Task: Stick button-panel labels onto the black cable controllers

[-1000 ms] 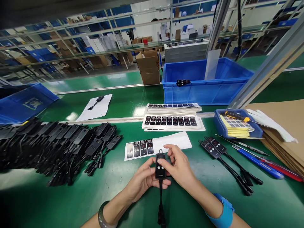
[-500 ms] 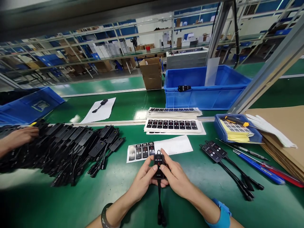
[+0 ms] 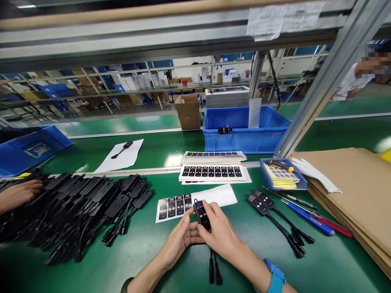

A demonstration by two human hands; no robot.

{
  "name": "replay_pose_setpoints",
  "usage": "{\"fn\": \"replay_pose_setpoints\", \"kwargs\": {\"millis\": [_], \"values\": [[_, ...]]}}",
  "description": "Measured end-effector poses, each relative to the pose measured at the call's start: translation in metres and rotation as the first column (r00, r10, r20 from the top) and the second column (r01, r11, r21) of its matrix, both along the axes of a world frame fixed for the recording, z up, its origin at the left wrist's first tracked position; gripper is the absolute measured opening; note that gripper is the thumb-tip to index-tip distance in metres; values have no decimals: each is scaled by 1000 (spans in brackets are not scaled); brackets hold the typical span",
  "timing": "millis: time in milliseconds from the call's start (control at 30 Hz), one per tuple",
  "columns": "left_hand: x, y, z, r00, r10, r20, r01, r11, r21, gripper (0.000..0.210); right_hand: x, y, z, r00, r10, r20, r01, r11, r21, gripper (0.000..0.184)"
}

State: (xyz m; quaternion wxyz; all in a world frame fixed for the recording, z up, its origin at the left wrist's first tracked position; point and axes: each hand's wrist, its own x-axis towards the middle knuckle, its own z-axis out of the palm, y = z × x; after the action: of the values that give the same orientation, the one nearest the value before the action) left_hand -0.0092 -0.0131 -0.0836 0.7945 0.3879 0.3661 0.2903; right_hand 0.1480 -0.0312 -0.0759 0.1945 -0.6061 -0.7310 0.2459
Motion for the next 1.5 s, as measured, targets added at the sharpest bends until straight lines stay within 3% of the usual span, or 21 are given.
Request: {"fn": "replay_pose_setpoints", "kwargs": {"millis": [67, 167, 233, 300, 400, 433, 467, 567, 633, 767, 900, 1067, 1167, 1300, 1367, 1500], "values": [[-4, 1, -1, 993, -12, -119, 28, 991, 133, 55, 13, 1, 8, 975, -78, 208, 71, 997, 40, 58], [-12, 3, -3, 931, 69, -360, 80, 920, 385, 31, 42, -2, 14, 846, -205, 492, 203, 977, 57, 60], [-16, 4, -3, 840, 167, -517, 142, 851, 505, 22, 61, -5, 12, 738, -229, 634, 272, 962, 32, 60], [-18, 5, -3, 719, 278, -637, 197, 797, 571, 32, 74, -7, 9, 630, -231, 742, 317, 948, 26, 58], [-20, 10, -4, 529, 399, -749, 260, 764, 591, 49, 76, -2, 10, 486, -318, 814, 337, 928, 162, 57], [-20, 11, -5, 472, 419, -776, 280, 763, 583, 53, 71, 3, 11, 501, -334, 798, 320, 928, 188, 56], [-21, 13, -7, 420, 432, -798, 301, 764, 571, 56, 64, 10, 12, 567, -324, 758, 294, 939, 181, 54], [-23, 16, -12, 308, 448, -839, 374, 754, 540, 58, 30, 38, 11, 886, -143, 440, 139, 989, 42, 41], [-24, 17, -16, 259, 451, -854, 425, 741, 520, 52, 6, 58, 4, 971, -42, 235, 44, 999, -7, 36], [-24, 18, -23, 181, 462, -868, 506, 713, 485, 32, -29, 86, -18, 990, -13, 143, 13, 1000, 6, 30], [-21, 18, -26, 116, 472, -874, 560, 695, 450, 29, -36, 88, -30, 999, -16, 49, 13, 999, 49, 25], [-32, 27, -21, 64, 514, -855, 591, 671, 447, 35, -14, 69, -19, 972, -57, -228, 92, 985, 148, 53], [-58, 44, -11, -56, 595, -802, 493, 715, 496, 44, 3, 52, -12, 907, -129, -401, 208, 965, 159, 57], [-101, 68, -2, -274, 644, -714, 266, 764, 587, 55, 20, 34, -21, 902, -133, -410, 223, 958, 180, 53], [-116, 76, -4, -315, 643, -698, 206, 764, 611, 55, 22, 28, -32, 904, -132, -408, 216, 962, 168, 54], [-126, 84, -12, -318, 646, -694, 162, 759, 631, 54, 19, 23, -45, 907, -140, -398, 201, 973, 114, 57]]}}
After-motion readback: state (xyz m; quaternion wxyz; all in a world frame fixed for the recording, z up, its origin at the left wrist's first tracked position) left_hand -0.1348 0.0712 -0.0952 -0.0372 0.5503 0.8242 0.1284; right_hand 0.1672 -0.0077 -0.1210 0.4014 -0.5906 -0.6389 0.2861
